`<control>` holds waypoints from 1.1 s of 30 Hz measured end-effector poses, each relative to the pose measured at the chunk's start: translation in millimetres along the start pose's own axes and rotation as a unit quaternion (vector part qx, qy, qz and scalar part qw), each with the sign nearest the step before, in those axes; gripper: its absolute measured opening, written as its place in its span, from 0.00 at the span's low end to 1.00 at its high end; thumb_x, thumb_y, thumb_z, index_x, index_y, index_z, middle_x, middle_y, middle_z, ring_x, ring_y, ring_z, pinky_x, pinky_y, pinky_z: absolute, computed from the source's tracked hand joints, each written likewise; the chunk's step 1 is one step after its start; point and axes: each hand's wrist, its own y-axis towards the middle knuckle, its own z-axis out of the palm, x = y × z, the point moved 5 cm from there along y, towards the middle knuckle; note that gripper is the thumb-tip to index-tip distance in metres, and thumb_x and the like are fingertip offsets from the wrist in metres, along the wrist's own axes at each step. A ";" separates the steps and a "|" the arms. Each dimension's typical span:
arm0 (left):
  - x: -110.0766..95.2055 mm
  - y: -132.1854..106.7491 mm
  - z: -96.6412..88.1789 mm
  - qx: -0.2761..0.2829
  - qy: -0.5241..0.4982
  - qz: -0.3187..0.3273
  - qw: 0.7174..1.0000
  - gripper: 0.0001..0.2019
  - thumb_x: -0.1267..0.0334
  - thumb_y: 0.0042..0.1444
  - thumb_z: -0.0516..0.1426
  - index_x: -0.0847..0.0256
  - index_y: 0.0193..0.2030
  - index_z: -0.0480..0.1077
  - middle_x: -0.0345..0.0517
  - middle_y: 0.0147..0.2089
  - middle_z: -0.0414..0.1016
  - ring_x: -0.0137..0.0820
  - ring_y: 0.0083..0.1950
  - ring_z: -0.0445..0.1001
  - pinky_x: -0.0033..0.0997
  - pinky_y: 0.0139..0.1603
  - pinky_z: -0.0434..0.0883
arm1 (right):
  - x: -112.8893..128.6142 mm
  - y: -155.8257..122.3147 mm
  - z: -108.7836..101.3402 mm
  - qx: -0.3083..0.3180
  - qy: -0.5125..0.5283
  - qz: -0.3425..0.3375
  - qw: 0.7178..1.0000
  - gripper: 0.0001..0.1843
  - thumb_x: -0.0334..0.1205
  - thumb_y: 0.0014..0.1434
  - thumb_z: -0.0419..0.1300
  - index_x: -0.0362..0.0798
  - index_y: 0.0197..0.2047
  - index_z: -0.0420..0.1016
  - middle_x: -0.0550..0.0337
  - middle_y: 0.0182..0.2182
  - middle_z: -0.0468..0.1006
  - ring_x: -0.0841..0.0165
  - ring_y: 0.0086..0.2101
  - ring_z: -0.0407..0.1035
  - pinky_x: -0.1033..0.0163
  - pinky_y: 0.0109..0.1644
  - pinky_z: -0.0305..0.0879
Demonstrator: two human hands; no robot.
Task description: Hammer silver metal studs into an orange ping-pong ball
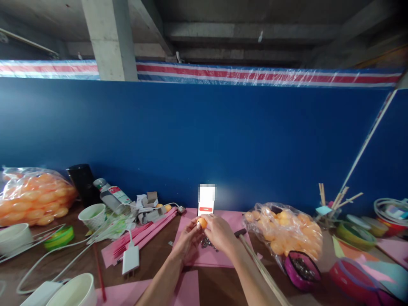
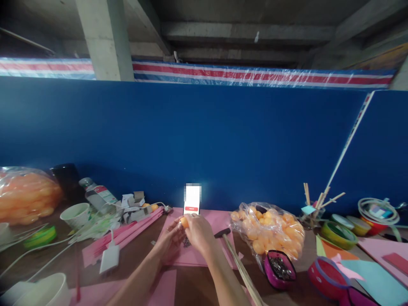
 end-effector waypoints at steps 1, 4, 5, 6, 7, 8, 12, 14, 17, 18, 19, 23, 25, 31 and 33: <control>0.2 0.0 -1.2 -0.013 -0.002 0.000 1.000 0.16 0.67 0.45 0.61 0.60 0.43 0.68 0.45 0.39 0.74 0.25 0.34 0.74 0.23 0.35 0.69 | 0.1 0.3 0.1 -0.001 0.001 0.004 1.000 0.20 0.30 0.53 0.50 0.54 0.49 0.64 0.59 0.42 0.71 0.66 0.43 0.64 0.66 0.43 0.56; -0.2 -0.5 -0.7 -0.018 0.003 0.011 1.000 0.15 0.66 0.46 0.60 0.62 0.43 0.68 0.46 0.39 0.74 0.25 0.34 0.74 0.23 0.37 0.70 | 0.0 0.7 1.2 0.002 -0.014 0.014 1.000 0.19 0.31 0.53 0.51 0.54 0.48 0.65 0.59 0.42 0.72 0.65 0.43 0.64 0.65 0.44 0.57; -0.3 -0.7 0.6 -0.009 0.009 0.015 1.000 0.15 0.66 0.47 0.60 0.62 0.43 0.68 0.47 0.40 0.74 0.25 0.34 0.74 0.24 0.38 0.70 | -0.1 0.7 1.9 0.002 -0.022 0.014 1.000 0.18 0.31 0.54 0.51 0.53 0.48 0.65 0.58 0.41 0.72 0.65 0.43 0.64 0.65 0.43 0.57; -0.3 -0.8 1.5 -0.003 0.017 0.019 1.000 0.15 0.65 0.47 0.60 0.63 0.43 0.69 0.47 0.39 0.74 0.25 0.34 0.74 0.24 0.38 0.70 | -0.4 0.8 2.4 0.000 -0.030 0.014 0.999 0.16 0.32 0.54 0.51 0.53 0.47 0.66 0.58 0.40 0.73 0.64 0.42 0.65 0.65 0.43 0.57; -0.2 -0.8 2.1 0.000 0.025 0.021 0.999 0.15 0.65 0.47 0.60 0.64 0.43 0.69 0.48 0.39 0.74 0.25 0.33 0.73 0.24 0.38 0.70 | -0.8 0.8 2.9 -0.005 -0.038 0.013 0.999 0.15 0.33 0.55 0.51 0.52 0.46 0.66 0.57 0.39 0.73 0.64 0.41 0.65 0.65 0.42 0.57; 0.0 -0.9 2.6 0.001 0.032 0.022 0.999 0.15 0.64 0.48 0.59 0.64 0.43 0.69 0.48 0.38 0.74 0.25 0.33 0.73 0.24 0.38 0.70 | -1.3 0.9 3.4 -0.009 -0.044 0.013 0.999 0.13 0.35 0.55 0.51 0.51 0.44 0.67 0.56 0.38 0.74 0.64 0.41 0.65 0.64 0.41 0.58; -0.6 -2.2 7.1 0.019 0.034 0.017 0.999 0.14 0.62 0.48 0.59 0.67 0.41 0.70 0.49 0.35 0.75 0.26 0.31 0.73 0.25 0.36 0.70 | -3.7 1.2 4.1 -0.008 -0.048 0.027 0.998 0.11 0.44 0.56 0.53 0.49 0.40 0.69 0.56 0.36 0.74 0.63 0.38 0.66 0.64 0.39 0.58; -1.9 -3.6 9.4 0.024 0.024 0.016 0.999 0.14 0.62 0.49 0.58 0.68 0.40 0.69 0.49 0.34 0.75 0.26 0.31 0.73 0.24 0.35 0.70 | -3.7 1.3 3.2 -0.002 -0.037 0.036 0.999 0.12 0.46 0.56 0.53 0.49 0.40 0.69 0.56 0.36 0.74 0.64 0.39 0.66 0.65 0.40 0.58; -3.4 -5.1 11.1 0.016 0.005 0.012 1.000 0.13 0.63 0.49 0.58 0.68 0.41 0.69 0.48 0.34 0.74 0.26 0.32 0.73 0.23 0.35 0.71 | -1.6 1.3 1.3 -0.005 -0.014 0.031 0.999 0.12 0.44 0.56 0.53 0.50 0.42 0.68 0.57 0.39 0.73 0.66 0.41 0.65 0.66 0.43 0.57; -3.4 -5.3 11.1 0.009 -0.003 0.009 1.000 0.13 0.63 0.50 0.58 0.67 0.41 0.69 0.48 0.34 0.74 0.26 0.32 0.74 0.23 0.35 0.71 | -1.1 1.3 1.1 -0.006 -0.010 0.029 1.000 0.12 0.42 0.56 0.53 0.50 0.43 0.67 0.57 0.40 0.72 0.66 0.42 0.65 0.66 0.43 0.56; -3.1 -5.3 10.5 0.000 -0.011 0.004 1.000 0.12 0.64 0.50 0.57 0.66 0.42 0.68 0.48 0.34 0.74 0.26 0.32 0.74 0.24 0.35 0.71 | -1.1 1.4 1.4 -0.005 -0.009 0.028 1.000 0.12 0.40 0.56 0.53 0.51 0.44 0.67 0.57 0.40 0.72 0.66 0.42 0.65 0.66 0.43 0.56; 0.4 -4.3 7.0 -0.030 -0.036 -0.023 0.999 0.10 0.67 0.51 0.56 0.65 0.42 0.68 0.47 0.36 0.74 0.26 0.32 0.74 0.24 0.35 0.71 | -3.8 1.7 3.2 -0.015 -0.019 0.029 0.999 0.15 0.35 0.55 0.51 0.52 0.47 0.65 0.58 0.42 0.72 0.66 0.42 0.65 0.66 0.42 0.57; 1.1 -3.8 6.9 -0.023 -0.033 -0.024 0.999 0.09 0.69 0.51 0.56 0.65 0.41 0.68 0.48 0.35 0.74 0.26 0.32 0.74 0.25 0.36 0.71 | -5.0 1.9 3.7 -0.024 -0.017 0.023 0.999 0.16 0.34 0.55 0.51 0.52 0.48 0.64 0.58 0.42 0.72 0.66 0.43 0.65 0.66 0.43 0.56; 2.6 -3.1 3.4 -0.008 -0.026 -0.016 1.000 0.10 0.68 0.49 0.58 0.64 0.40 0.67 0.46 0.35 0.75 0.26 0.33 0.74 0.25 0.37 0.71 | -7.2 1.4 3.7 -0.017 0.002 0.020 1.000 0.16 0.42 0.56 0.52 0.52 0.48 0.65 0.57 0.41 0.74 0.65 0.43 0.66 0.66 0.42 0.57; 3.9 -2.5 2.3 0.003 -0.030 -0.018 0.999 0.10 0.68 0.49 0.58 0.64 0.40 0.67 0.46 0.35 0.75 0.26 0.34 0.75 0.26 0.38 0.71 | -7.5 0.9 2.6 -0.016 0.014 0.022 1.000 0.15 0.44 0.56 0.52 0.53 0.47 0.66 0.57 0.39 0.75 0.66 0.41 0.67 0.66 0.40 0.57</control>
